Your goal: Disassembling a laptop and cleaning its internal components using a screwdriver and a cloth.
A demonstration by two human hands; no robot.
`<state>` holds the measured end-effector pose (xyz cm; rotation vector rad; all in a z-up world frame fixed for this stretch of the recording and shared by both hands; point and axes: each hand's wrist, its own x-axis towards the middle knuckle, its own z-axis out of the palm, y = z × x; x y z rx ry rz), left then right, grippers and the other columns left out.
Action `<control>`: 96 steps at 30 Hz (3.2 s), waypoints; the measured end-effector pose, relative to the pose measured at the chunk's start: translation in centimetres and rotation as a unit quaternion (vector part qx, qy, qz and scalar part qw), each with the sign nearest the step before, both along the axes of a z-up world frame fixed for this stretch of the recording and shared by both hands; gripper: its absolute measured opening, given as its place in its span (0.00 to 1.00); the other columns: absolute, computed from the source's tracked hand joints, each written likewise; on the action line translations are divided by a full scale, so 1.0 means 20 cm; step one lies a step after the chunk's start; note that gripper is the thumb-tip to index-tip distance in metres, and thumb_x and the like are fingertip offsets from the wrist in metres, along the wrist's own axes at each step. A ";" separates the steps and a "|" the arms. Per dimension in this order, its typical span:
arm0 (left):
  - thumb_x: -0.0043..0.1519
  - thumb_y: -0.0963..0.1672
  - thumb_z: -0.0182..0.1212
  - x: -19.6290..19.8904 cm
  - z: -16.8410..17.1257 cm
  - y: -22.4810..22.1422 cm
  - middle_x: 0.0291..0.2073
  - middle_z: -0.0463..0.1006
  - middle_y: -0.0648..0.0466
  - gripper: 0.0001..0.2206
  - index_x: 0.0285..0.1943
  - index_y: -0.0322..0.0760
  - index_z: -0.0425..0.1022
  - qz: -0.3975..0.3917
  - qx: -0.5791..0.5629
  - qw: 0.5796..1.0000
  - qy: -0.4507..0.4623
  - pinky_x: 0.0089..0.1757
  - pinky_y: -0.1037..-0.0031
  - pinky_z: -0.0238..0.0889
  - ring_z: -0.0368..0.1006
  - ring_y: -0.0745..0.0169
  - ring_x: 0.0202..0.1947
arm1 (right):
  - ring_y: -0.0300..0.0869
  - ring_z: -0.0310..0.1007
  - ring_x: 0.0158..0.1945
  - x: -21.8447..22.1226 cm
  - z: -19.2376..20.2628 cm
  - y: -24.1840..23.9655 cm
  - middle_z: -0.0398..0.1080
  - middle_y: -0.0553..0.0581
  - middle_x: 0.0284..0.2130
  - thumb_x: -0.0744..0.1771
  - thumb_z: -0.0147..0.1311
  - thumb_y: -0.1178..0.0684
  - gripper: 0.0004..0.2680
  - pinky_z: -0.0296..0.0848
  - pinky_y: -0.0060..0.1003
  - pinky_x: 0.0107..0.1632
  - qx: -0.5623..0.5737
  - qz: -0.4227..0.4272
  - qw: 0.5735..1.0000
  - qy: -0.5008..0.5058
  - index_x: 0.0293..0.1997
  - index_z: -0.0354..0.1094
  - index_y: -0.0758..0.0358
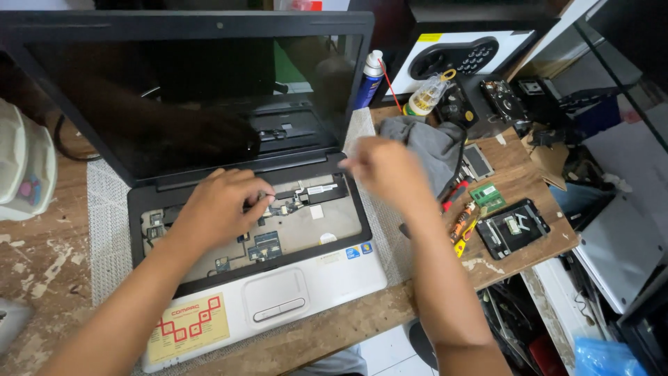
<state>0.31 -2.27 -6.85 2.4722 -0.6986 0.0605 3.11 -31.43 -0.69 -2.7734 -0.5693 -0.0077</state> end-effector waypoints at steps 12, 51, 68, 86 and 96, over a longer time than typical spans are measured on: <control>0.60 0.42 0.62 0.00 0.07 -0.12 0.39 0.76 0.50 0.11 0.51 0.41 0.80 -0.051 0.042 0.998 -0.021 0.46 0.61 0.64 0.72 0.49 0.43 | 0.57 0.83 0.45 0.00 0.02 -0.59 0.83 0.68 0.35 0.63 0.55 0.29 0.27 0.74 0.45 0.52 -0.047 -0.386 0.874 0.292 0.42 0.81 0.72; 0.55 0.40 0.68 0.17 -0.04 -0.22 0.28 0.84 0.50 0.04 0.38 0.37 0.84 -0.002 -0.250 0.962 0.111 0.35 0.74 0.70 0.78 0.60 0.28 | 0.47 0.79 0.34 -0.02 -0.25 0.16 0.79 0.61 0.29 0.62 0.66 0.65 0.07 0.76 0.42 0.41 0.379 0.114 0.918 0.029 0.41 0.80 0.64; 0.55 0.37 0.66 0.19 -0.08 -0.21 0.25 0.79 0.43 0.03 0.35 0.33 0.83 -0.024 -0.245 0.963 0.108 0.30 0.71 0.72 0.80 0.53 0.27 | 0.51 0.75 0.31 0.01 -0.42 0.20 0.70 0.56 0.27 0.67 0.59 0.61 0.02 0.75 0.39 0.38 0.315 0.171 0.926 -0.115 0.36 0.70 0.65; 0.51 0.38 0.69 0.18 -0.11 -0.20 0.25 0.82 0.49 0.04 0.31 0.37 0.80 -0.095 -0.225 0.969 0.036 0.39 0.65 0.68 0.77 0.51 0.30 | 0.51 0.74 0.31 0.03 -0.27 0.14 0.71 0.59 0.26 0.66 0.61 0.65 0.02 0.71 0.42 0.39 0.343 0.137 0.924 -0.099 0.36 0.73 0.68; 0.51 0.39 0.71 0.18 -0.11 -0.19 0.23 0.78 0.53 0.06 0.29 0.41 0.77 -0.083 -0.211 0.972 0.061 0.42 0.69 0.65 0.76 0.55 0.31 | 0.53 0.77 0.30 0.01 -0.24 0.12 0.73 0.61 0.24 0.62 0.65 0.66 0.04 0.74 0.44 0.36 0.290 0.158 0.942 -0.065 0.36 0.75 0.69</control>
